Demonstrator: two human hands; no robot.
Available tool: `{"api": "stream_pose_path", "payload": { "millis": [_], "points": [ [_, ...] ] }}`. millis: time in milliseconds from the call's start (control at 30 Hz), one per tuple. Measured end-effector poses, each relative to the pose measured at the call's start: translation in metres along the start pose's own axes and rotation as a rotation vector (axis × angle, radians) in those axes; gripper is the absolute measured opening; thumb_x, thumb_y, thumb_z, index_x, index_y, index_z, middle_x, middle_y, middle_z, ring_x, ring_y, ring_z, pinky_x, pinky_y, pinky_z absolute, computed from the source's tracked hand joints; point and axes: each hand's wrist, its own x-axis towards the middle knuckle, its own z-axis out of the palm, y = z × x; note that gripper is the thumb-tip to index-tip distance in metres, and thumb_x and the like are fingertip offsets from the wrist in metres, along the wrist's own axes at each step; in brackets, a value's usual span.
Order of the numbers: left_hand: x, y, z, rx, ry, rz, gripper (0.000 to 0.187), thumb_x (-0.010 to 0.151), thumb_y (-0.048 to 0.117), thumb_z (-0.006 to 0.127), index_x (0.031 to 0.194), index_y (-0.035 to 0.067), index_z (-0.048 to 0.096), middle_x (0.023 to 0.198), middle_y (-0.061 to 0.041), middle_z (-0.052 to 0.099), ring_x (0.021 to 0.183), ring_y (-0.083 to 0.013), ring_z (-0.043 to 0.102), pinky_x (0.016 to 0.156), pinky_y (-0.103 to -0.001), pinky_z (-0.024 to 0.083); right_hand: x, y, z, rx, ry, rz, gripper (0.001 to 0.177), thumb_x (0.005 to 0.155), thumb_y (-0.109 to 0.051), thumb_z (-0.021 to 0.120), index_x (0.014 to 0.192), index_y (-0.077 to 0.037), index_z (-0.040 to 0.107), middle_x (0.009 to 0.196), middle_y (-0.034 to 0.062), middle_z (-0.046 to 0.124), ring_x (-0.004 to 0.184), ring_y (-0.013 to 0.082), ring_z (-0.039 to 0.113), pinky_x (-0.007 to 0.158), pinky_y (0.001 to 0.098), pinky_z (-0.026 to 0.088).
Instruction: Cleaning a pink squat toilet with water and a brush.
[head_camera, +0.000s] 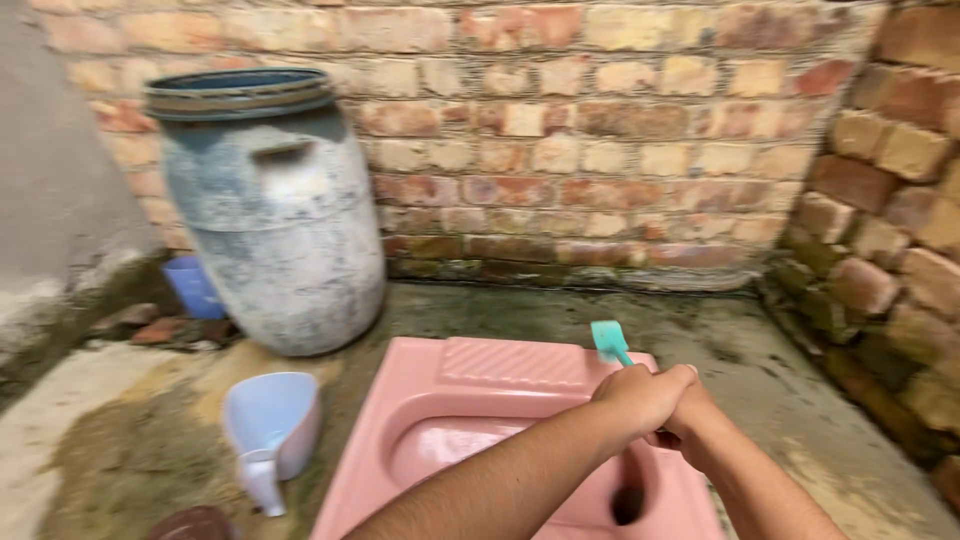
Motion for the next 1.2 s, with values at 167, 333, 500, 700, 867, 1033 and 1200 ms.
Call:
{"api": "stream_pose_path", "payload": {
  "millis": [167,333,500,700,867,1033,1200],
  "points": [
    [-0.033,-0.050,-0.064,-0.051,-0.029,0.036,0.065,0.090,0.054,0.049,0.105,-0.004,0.075,0.091,-0.024,0.077,0.086,-0.0312,0.075,0.082,-0.040,0.056,-0.002,0.003,0.085,-0.010,-0.039,-0.006,0.015,0.094,-0.015,0.060,0.086,-0.004,0.065,0.064,0.0081,0.058,0.051,0.0190,0.050,0.046,0.0338,0.036],
    [-0.044,-0.108,-0.085,-0.127,-0.013,0.054,0.063,0.098,0.054,0.052,0.105,-0.004,0.074,0.097,-0.018,0.076,0.091,-0.0261,0.073,0.083,-0.039,0.055,-0.030,0.004,0.131,-0.075,0.048,-0.011,0.024,0.099,-0.015,0.051,0.106,-0.001,0.068,0.072,0.0101,0.058,0.057,0.0192,0.054,0.050,0.0362,0.049],
    [-0.042,-0.145,-0.094,0.106,0.106,0.069,0.038,0.096,0.036,0.053,0.116,0.009,0.071,0.110,-0.014,0.076,0.101,-0.0296,0.072,0.089,-0.042,0.055,-0.032,0.020,0.153,-0.048,0.112,0.060,0.047,0.094,-0.007,0.053,0.141,-0.007,0.059,0.089,0.0132,0.066,0.065,0.0215,0.057,0.057,0.0390,0.055],
    [-0.009,-0.185,-0.081,0.079,0.196,-0.016,0.041,0.099,0.037,0.058,0.122,0.005,0.068,0.112,-0.014,0.071,0.102,-0.0295,0.068,0.088,-0.042,0.054,-0.050,0.017,0.171,-0.091,0.145,0.104,0.049,0.094,-0.013,0.058,0.143,-0.008,0.054,0.091,0.0155,0.068,0.062,0.0229,0.058,0.054,0.0402,0.056],
    [-0.027,-0.169,-0.089,-0.247,0.102,-0.216,0.052,0.099,0.041,0.053,0.136,0.005,0.056,0.101,-0.011,0.073,0.077,-0.0196,0.069,0.067,-0.035,0.056,-0.064,0.000,0.181,-0.240,0.126,0.183,0.052,0.094,-0.018,0.063,0.143,-0.008,0.048,0.089,0.0182,0.069,0.055,0.0235,0.060,0.047,0.0397,0.054],
    [-0.005,-0.174,-0.096,-0.289,0.057,-0.242,0.072,0.092,0.019,0.060,0.158,0.008,0.032,0.106,-0.013,0.072,0.078,-0.0181,0.069,0.067,-0.034,0.057,-0.041,0.009,0.185,-0.289,0.074,0.221,0.067,0.094,-0.016,0.056,0.156,-0.020,0.032,0.092,0.0160,0.071,0.054,0.0238,0.059,0.046,0.0406,0.051],
    [0.011,-0.186,-0.095,-0.363,0.083,-0.262,0.060,0.096,0.018,0.055,0.154,0.009,0.044,0.110,-0.014,0.072,0.073,-0.0205,0.070,0.067,-0.033,0.060,-0.039,0.014,0.202,-0.423,0.099,0.116,0.068,0.094,-0.015,0.050,0.161,-0.023,0.039,0.090,0.0130,0.075,0.057,0.0173,0.066,0.051,0.0381,0.060]
  ]
}}
